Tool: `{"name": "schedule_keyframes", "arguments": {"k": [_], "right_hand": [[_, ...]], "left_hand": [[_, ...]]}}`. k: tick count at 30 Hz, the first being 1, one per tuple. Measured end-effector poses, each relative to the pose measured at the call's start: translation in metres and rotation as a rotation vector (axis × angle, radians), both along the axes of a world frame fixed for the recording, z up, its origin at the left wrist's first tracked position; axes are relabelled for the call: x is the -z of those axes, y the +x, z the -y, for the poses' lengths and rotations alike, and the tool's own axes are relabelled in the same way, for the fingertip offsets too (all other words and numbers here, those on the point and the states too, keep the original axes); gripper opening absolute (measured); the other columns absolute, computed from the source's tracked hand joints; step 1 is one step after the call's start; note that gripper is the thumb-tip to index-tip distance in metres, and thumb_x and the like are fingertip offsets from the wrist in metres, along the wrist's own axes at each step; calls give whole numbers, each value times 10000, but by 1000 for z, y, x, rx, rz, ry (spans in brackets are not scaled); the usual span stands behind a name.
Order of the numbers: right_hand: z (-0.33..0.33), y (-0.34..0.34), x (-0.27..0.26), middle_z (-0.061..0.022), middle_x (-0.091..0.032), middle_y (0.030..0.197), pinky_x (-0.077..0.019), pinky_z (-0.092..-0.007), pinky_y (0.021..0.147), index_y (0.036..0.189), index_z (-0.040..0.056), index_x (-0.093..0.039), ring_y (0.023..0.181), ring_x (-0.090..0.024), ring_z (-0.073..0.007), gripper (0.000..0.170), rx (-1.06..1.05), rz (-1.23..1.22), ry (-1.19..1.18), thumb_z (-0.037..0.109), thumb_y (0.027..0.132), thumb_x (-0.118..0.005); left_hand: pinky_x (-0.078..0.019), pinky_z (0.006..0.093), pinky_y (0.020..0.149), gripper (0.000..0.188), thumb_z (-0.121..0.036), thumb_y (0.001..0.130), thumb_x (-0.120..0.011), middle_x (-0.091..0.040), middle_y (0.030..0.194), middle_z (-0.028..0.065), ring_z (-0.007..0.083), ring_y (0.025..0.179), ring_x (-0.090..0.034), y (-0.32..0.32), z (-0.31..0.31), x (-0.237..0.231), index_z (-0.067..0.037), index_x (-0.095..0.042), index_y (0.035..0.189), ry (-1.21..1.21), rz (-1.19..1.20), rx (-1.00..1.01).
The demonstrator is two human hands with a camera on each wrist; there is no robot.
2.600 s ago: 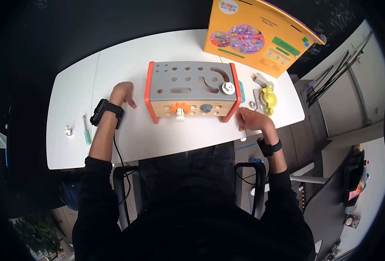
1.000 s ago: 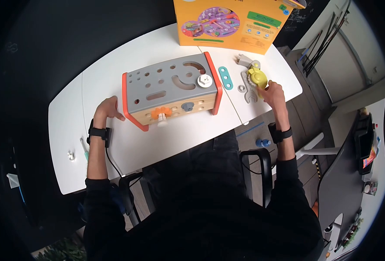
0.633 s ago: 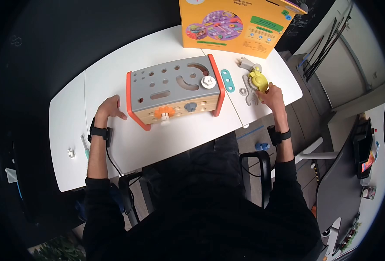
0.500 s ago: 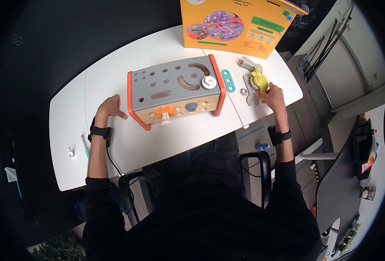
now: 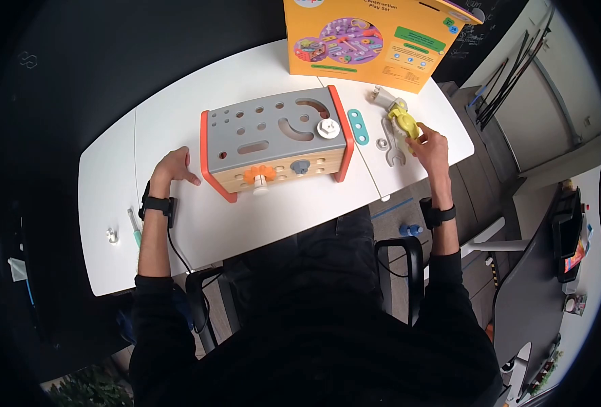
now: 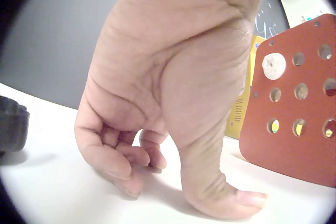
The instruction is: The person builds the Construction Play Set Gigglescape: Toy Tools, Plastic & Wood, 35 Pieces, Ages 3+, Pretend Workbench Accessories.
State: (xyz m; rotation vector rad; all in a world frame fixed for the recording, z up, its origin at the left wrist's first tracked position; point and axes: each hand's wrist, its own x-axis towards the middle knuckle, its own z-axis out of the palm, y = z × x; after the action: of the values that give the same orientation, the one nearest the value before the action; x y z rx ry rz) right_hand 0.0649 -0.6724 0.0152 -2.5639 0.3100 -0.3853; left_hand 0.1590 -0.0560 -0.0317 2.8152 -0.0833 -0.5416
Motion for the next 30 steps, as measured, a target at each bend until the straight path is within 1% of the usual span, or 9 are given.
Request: {"name": "schedule_keyframes", "arguments": {"k": [1, 4, 8, 13, 17, 23, 29, 30], "right_hand": [[0, 0, 0, -130, -675, 673, -522, -334, 574, 1176, 57, -691, 561, -662, -206, 443, -4, 14, 5, 160, 758, -796], [0, 1, 0, -133, -673, 673, -522, -336, 578, 1162, 79, -705, 578, -667, -210, 423, 4, 23, 13, 158, 756, -797], [1, 2, 3, -129, -678, 676, -521, -323, 577, 1160, 79, -708, 558, -663, -197, 413, 0, 36, 11, 154, 763, -793], [-5, -1, -7, -106, -672, 635, -506, -306, 549, 1163, 65, -707, 511, -642, -145, 399, -5, 43, 50, 136, 778, -784], [-6, -3, -7, -101, -665, 618, -498, -300, 533, 1153, 51, -708, 510, -637, -138, 390, 6, 72, 54, 135, 780, -785], [-22, -12, -36, -103, -676, 643, -498, -290, 532, 1151, 25, -702, 515, -637, -143, 380, -8, 116, 74, 117, 790, -779], [-35, -19, -65, -124, -696, 691, -515, -284, 559, 1129, 2, -706, 571, -661, -149, 361, -70, 235, 49, 120, 798, -786], [-41, -22, -73, -133, -704, 717, -524, -278, 569, 1118, -2, -709, 589, -667, -148, 351, -92, 285, 65, 122, 799, -789]], "left_hand": [[-468, 354, 636, 672, -242, 389, -995, -627, 759, 92, 255, 708, -596, 0, 0, 0, -77, -525, 840, 0, 3, 6], [-468, 356, 636, 670, -244, 394, -995, -626, 759, 92, 254, 709, -597, 0, 0, 0, -77, -526, 843, 11, 9, 15], [-468, 358, 639, 668, -242, 396, -995, -626, 759, 91, 256, 711, -597, -1, 4, -3, -80, -524, 843, 25, -9, 5], [-463, 352, 639, 671, -230, 388, -994, -626, 759, 87, 255, 713, -594, -1, 3, -2, -85, -520, 839, 17, -5, 2], [-461, 348, 640, 662, -225, 395, -992, -625, 757, 88, 256, 717, -593, 1, -1, 5, -85, -519, 836, 8, 6, 10], [-453, 347, 633, 651, -216, 404, -989, -620, 749, 85, 247, 708, -582, -1, 2, 1, -87, -513, 829, 18, 6, -1], [-446, 348, 628, 642, -233, 426, -984, -618, 748, 82, 247, 700, -567, -20, 10, -20, -88, -512, 837, -28, 40, -9], [-454, 353, 636, 607, -236, 471, -969, -623, 756, 84, 248, 696, -574, -27, 12, -24, -84, -535, 867, -53, 75, 5]]}}
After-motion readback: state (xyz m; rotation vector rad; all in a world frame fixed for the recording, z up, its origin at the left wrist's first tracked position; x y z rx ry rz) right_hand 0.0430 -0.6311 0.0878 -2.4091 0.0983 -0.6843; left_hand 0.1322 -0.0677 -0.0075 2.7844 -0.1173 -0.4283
